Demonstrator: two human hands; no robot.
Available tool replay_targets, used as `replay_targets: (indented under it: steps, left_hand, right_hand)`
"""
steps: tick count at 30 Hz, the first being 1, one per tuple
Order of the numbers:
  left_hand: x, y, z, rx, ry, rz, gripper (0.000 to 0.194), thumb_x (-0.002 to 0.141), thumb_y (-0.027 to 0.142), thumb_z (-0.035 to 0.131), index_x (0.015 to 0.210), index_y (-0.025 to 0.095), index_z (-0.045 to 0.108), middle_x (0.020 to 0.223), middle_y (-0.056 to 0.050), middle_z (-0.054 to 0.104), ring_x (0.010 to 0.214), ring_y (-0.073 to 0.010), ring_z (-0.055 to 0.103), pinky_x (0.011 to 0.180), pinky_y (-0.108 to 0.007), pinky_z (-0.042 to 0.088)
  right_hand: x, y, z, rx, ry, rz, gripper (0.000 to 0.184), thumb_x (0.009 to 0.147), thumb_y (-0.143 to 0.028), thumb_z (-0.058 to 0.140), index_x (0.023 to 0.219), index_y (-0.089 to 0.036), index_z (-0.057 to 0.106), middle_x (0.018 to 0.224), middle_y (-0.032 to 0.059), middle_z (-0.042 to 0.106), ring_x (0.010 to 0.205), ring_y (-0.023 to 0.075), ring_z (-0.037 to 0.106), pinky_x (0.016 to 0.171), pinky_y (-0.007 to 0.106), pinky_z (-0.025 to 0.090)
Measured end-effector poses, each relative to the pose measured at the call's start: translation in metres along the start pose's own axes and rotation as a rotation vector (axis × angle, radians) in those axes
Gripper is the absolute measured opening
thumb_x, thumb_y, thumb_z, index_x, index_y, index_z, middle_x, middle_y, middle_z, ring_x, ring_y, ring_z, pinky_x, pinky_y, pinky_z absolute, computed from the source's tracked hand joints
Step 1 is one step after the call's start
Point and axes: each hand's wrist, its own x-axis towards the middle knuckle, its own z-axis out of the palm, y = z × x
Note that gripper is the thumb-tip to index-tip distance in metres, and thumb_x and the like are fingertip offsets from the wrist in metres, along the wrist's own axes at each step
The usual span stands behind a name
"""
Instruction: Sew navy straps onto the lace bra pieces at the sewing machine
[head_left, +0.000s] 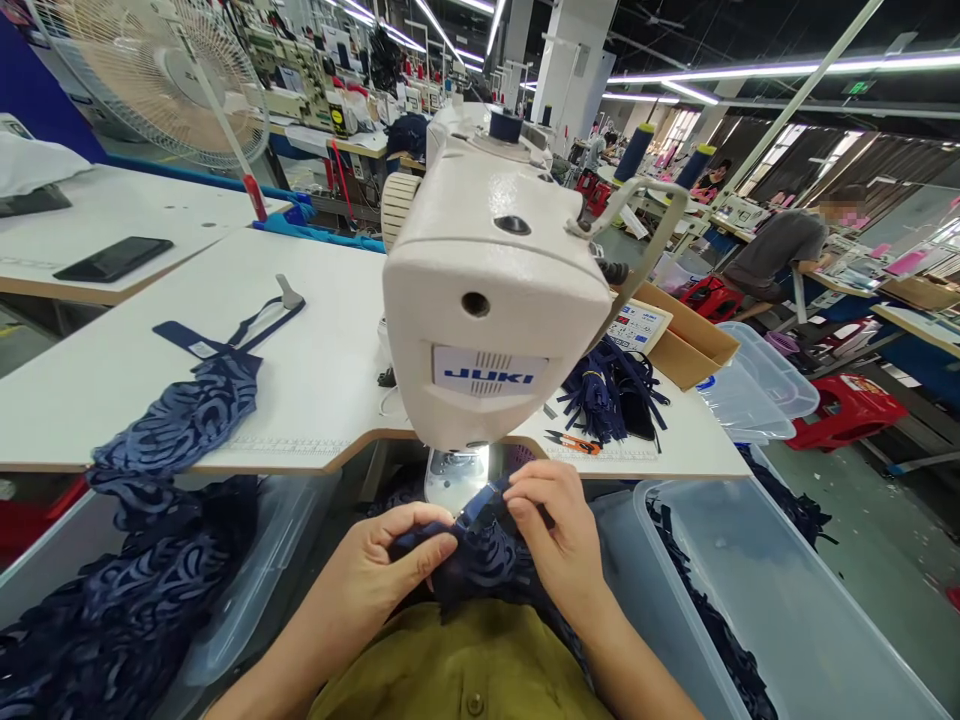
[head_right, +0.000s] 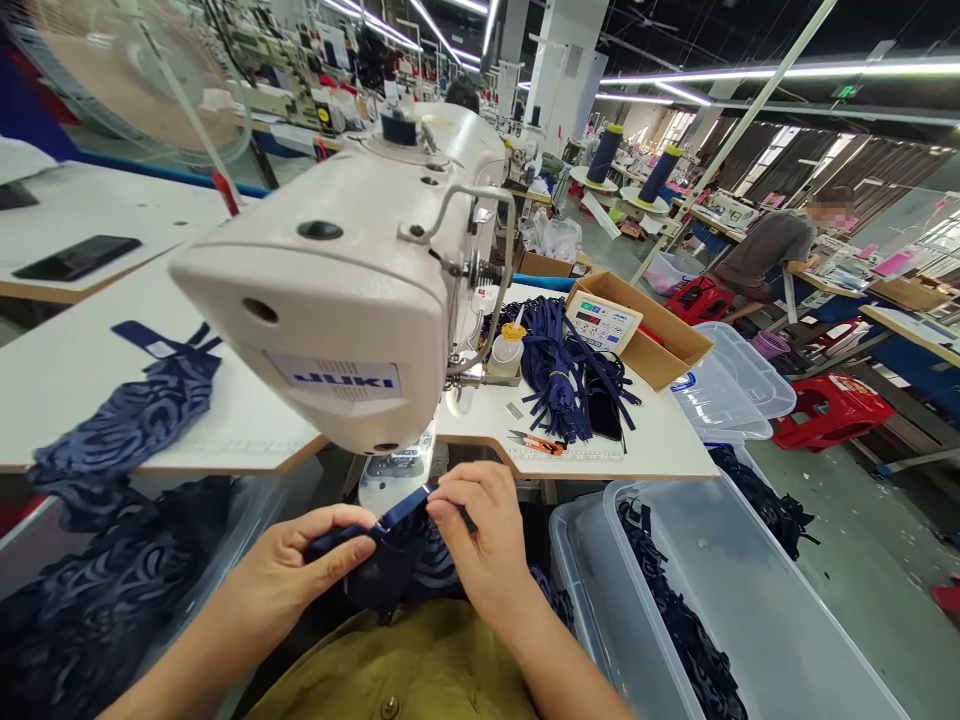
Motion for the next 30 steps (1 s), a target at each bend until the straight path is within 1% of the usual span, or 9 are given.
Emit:
replay_targets:
  steps: [4,6,9,11,14,17,23,26,30]
  left_hand:
    - [0.002,-0.003,0.007,-0.086,-0.016,0.040,0.032,0.076,0.048,0.066,0.089,0.020,0.067,0.068,0.002,0.065,0.056,-0.0121,0.058,0.055,-0.022,0.049]
    - [0.002,-0.003,0.011,-0.059,-0.015,0.095,0.027,0.078,0.045,0.064,0.088,0.020,0.067,0.070,0.002,0.065,0.056,-0.0109,0.058,0.053,-0.021,0.049]
    - [-0.001,-0.004,0.016,0.085,0.087,0.268,0.017,0.081,0.038,0.063,0.086,0.023,0.067,0.072,0.003,0.066,0.062,-0.0108,0.061,0.057,-0.019,0.050]
    - [-0.004,-0.005,0.018,0.203,0.192,0.424,0.009,0.082,0.031,0.062,0.086,0.024,0.066,0.076,0.004,0.067,0.068,-0.0105,0.063,0.062,-0.017,0.050]
    - [-0.007,-0.010,0.020,0.311,0.280,0.627,0.009,0.084,0.022,0.059,0.091,0.025,0.064,0.081,0.004,0.066,0.074,-0.0095,0.064,0.068,-0.016,0.051]
    - [-0.007,-0.012,0.021,0.351,0.320,0.723,0.014,0.085,0.016,0.058,0.094,0.024,0.062,0.086,0.003,0.066,0.079,-0.0092,0.064,0.073,-0.016,0.052]
    - [-0.007,-0.011,0.023,0.343,0.409,0.796,0.013,0.084,0.012,0.057,0.088,0.024,0.058,0.094,0.001,0.067,0.088,-0.0097,0.066,0.079,-0.016,0.053]
    - [-0.008,-0.012,0.024,0.303,0.372,0.767,0.014,0.084,0.011,0.056,0.087,0.025,0.057,0.100,0.001,0.070,0.092,-0.0104,0.067,0.079,-0.016,0.053]
    - [-0.007,-0.014,0.023,0.215,0.283,0.674,0.011,0.084,0.013,0.054,0.083,0.024,0.053,0.093,0.002,0.072,0.080,-0.0100,0.069,0.071,-0.017,0.055]
  right_hand:
    - [-0.012,-0.002,0.013,0.292,-0.266,0.190,0.036,0.095,-0.050,0.043,0.094,-0.023,0.065,0.089,0.0038,0.065,0.087,0.0185,0.058,0.080,0.031,0.045]
    - [-0.017,-0.004,0.024,0.479,-0.220,0.310,0.039,0.086,-0.058,0.053,0.095,-0.022,0.064,0.089,0.0036,0.062,0.085,0.0190,0.058,0.078,0.031,0.047]
    - [-0.020,-0.004,0.040,0.653,-0.009,0.401,0.029,0.079,-0.049,0.068,0.086,-0.022,0.061,0.082,0.0003,0.057,0.074,0.0149,0.057,0.067,0.025,0.049]
    - [-0.022,-0.004,0.046,0.638,0.102,0.345,0.019,0.080,-0.039,0.070,0.082,-0.022,0.060,0.082,-0.0001,0.057,0.072,0.0136,0.057,0.064,0.024,0.048]
    - [-0.025,-0.001,0.050,0.584,0.195,0.195,0.006,0.083,-0.026,0.068,0.082,-0.025,0.062,0.086,0.0005,0.062,0.077,0.0142,0.060,0.069,0.026,0.049]
    - [-0.027,0.001,0.052,0.560,0.218,0.098,0.008,0.084,-0.020,0.067,0.082,-0.027,0.062,0.084,0.0000,0.065,0.076,0.0141,0.061,0.068,0.027,0.050]
    - [-0.030,0.004,0.054,0.500,0.227,0.062,0.010,0.083,-0.021,0.067,0.076,-0.027,0.063,0.077,0.0014,0.067,0.071,0.0168,0.062,0.066,0.033,0.051]
    - [-0.030,0.005,0.054,0.534,0.223,0.043,0.012,0.083,-0.019,0.067,0.077,-0.028,0.064,0.077,0.0005,0.068,0.072,0.0168,0.063,0.067,0.033,0.052]
    - [-0.031,0.008,0.052,0.545,0.177,0.069,0.011,0.084,-0.018,0.066,0.079,-0.028,0.065,0.079,0.0011,0.069,0.073,0.0169,0.064,0.069,0.034,0.053]
